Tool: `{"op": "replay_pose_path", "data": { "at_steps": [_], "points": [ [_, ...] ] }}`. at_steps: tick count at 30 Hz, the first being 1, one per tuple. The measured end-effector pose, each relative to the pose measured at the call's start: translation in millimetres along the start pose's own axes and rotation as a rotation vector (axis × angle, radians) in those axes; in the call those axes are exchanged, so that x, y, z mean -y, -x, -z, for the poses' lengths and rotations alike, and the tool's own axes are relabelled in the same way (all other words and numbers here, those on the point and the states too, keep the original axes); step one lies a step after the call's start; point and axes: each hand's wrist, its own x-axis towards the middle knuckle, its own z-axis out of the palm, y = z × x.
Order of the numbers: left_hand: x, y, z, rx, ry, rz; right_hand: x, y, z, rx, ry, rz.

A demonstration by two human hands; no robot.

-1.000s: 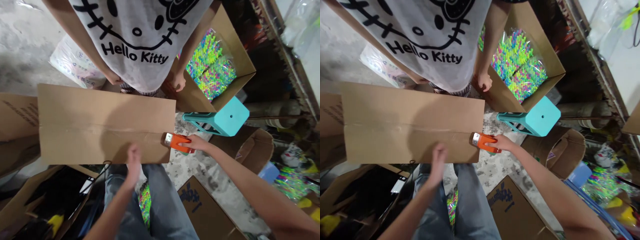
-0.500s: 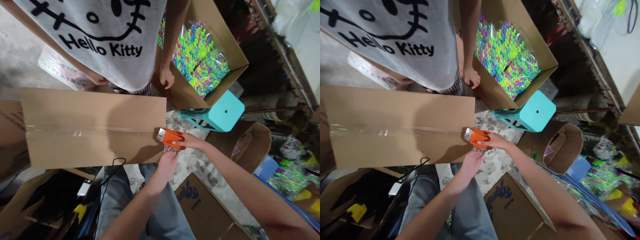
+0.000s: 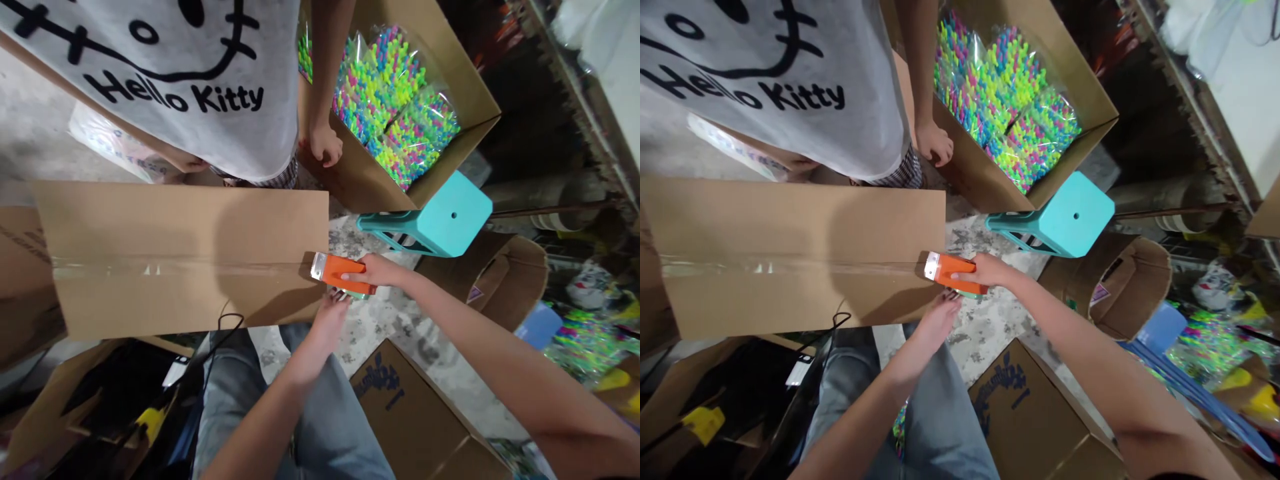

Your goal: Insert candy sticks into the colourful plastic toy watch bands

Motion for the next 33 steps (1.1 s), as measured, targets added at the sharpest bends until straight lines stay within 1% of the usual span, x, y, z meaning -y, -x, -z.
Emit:
{"op": "replay_pose_path", "data": {
  "at_steps": [2,4,5,6,7,8,9,11,13,16,18,20,24,30,33],
  "points": [
    [-13.1,-2.8,27.6,-0.117,-0.119,-0.1,-1.7,-0.4,5.8,0.025,-0.047,-0.041],
    [-31.4,-11.6,67.2,-0.245,-0.251,-0.236,-3.2,-0.8,11.2,0.012,-0.062,-0.08],
    [-41.3,-18.1,90.0,-0.314,-0.344,-0.328,-3.3,-0.9,13.5,0.01,-0.053,-0.091],
    [-51.0,-25.6,113.6,-0.41,-0.636,-0.493,-2.7,-1.1,15.2,0.014,-0.037,-0.096],
    [-60.2,-33.8,136.9,-0.493,-0.893,-0.625,-1.4,-1.2,16.4,0.022,-0.013,-0.098],
    [-68.7,-42.1,158.9,-0.584,-1.082,-0.719,0.6,-1.4,16.8,0.028,0.016,-0.097],
    [-76.4,-50.1,178.6,-0.633,-1.227,-0.773,2.9,-1.7,16.7,0.032,0.052,-0.093],
    [-89.8,-63.2,209.0,-0.7,-1.367,-0.823,7.7,-3.4,14.8,0.035,0.136,-0.067],
    [-100.5,-71.7,226.5,-0.691,-1.439,-0.835,10.3,-7.1,12.0,0.041,0.221,-0.044],
    [-109.6,-77.6,235.6,-0.628,-1.527,-0.86,8.8,-14.9,8.3,0.042,0.327,-0.05],
    [-110.3,-79.7,236.9,-0.623,-1.567,-0.882,5.8,-19.4,6.9,0.032,0.367,-0.053],
    [-108.1,-82.1,237.7,-0.634,-1.593,-0.887,3.3,-21.9,6.5,0.036,0.348,-0.055],
    [-103.1,-88.0,238.6,-0.645,-1.603,-0.855,-2.9,-20.1,11.2,0.05,0.236,-0.071],
    [-104.2,-90.3,237.0,-0.64,-1.594,-0.821,-34.3,-9.6,30.8,0.003,0.249,-0.071],
    [-105.6,-89.3,235.3,-0.644,-1.572,-0.826,-47.4,-7.6,31.6,0.003,0.262,-0.056]
  ]
}}
